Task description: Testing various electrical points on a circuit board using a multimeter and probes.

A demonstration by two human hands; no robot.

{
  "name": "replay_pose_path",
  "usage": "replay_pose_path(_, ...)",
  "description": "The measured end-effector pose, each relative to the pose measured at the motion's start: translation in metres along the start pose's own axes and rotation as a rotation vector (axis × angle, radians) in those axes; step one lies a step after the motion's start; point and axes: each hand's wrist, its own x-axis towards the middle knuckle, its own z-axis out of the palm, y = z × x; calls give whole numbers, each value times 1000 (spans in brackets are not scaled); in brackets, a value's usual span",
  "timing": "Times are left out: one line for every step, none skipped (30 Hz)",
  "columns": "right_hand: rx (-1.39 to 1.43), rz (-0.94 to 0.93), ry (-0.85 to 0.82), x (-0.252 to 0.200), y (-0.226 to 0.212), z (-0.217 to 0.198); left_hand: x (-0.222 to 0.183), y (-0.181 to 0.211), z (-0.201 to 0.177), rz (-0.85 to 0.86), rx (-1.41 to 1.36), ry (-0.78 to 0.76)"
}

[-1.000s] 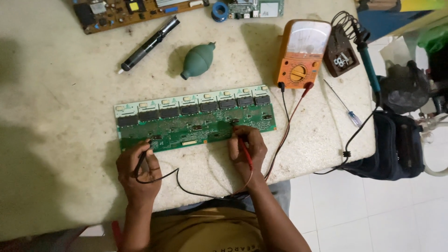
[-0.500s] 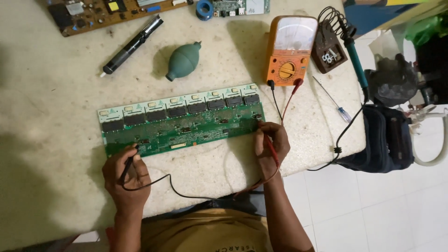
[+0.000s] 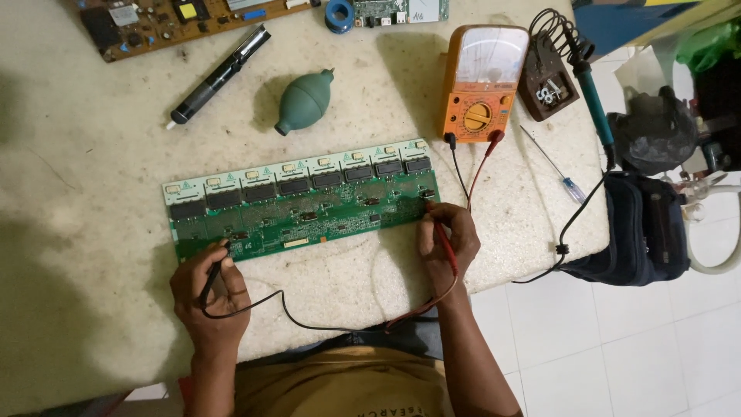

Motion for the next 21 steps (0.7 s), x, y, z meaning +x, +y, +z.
replay_pose_path(0,0,1,0,-1,1,-2,-1,0,1,-1,0)
replay_pose_path(-13,13,14,1,-2,2,-3,-2,0,-7,13,-8)
replay_pose_path(-25,27,26,1,-3,3,-4,-3,0,-15,27,-17)
replay_pose_path(-26,24,29,2,-7,3,-4,-5,1,-13,24,-15)
replay_pose_path(-24,57,19,3,-12,3,-5,-6,2,-11,27,-9)
replay_pose_path(-22,90,8,4,-16,3,-7,-8,2,-9,30,-4)
replay_pose_path(-23,89,10,3,-14,1,-6,-6,2,-7,29,-3)
replay_pose_path(-26,90,0,2,-12,0,-5,-5,2,-10,28,-3)
replay_pose_path(-29,90,-11,1,-10,-1,-4,-4,1,-13,27,-3)
replay_pose_path(-29,89,-9,2,-10,1,-5,-4,1,-12,26,-1)
replay_pose_path(-33,61,9,3,-10,2,-5,-5,1,-12,23,1)
replay_pose_path(-38,33,27,3,-11,3,-6,-6,1,-12,19,3)
replay_pose_path(-37,31,29,3,-12,2,-5,-4,0,-9,19,4)
replay_pose_path(-24,63,13,4,-13,1,-4,-3,0,0,14,9)
replay_pose_path(-12,94,-4,4,-15,0,-2,-2,0,10,9,14)
replay_pose_path(-10,87,4,4,-19,1,-4,-3,-1,17,5,21)
replay_pose_path(-17,103,17,4,-23,1,-5,-3,-2,-2,39,-2)
replay_pose_path(-25,116,36,6,-27,1,-4,-3,-1,-18,70,-23)
replay_pose_path(-24,106,47,4,-25,-1,-7,-5,-1,-7,62,-14)
replay_pose_path(6,94,16,4,-22,-4,-8,-7,0,-26,101,-20)
replay_pose_path(35,81,-16,3,-20,-6,-10,-9,2,-45,139,-25)
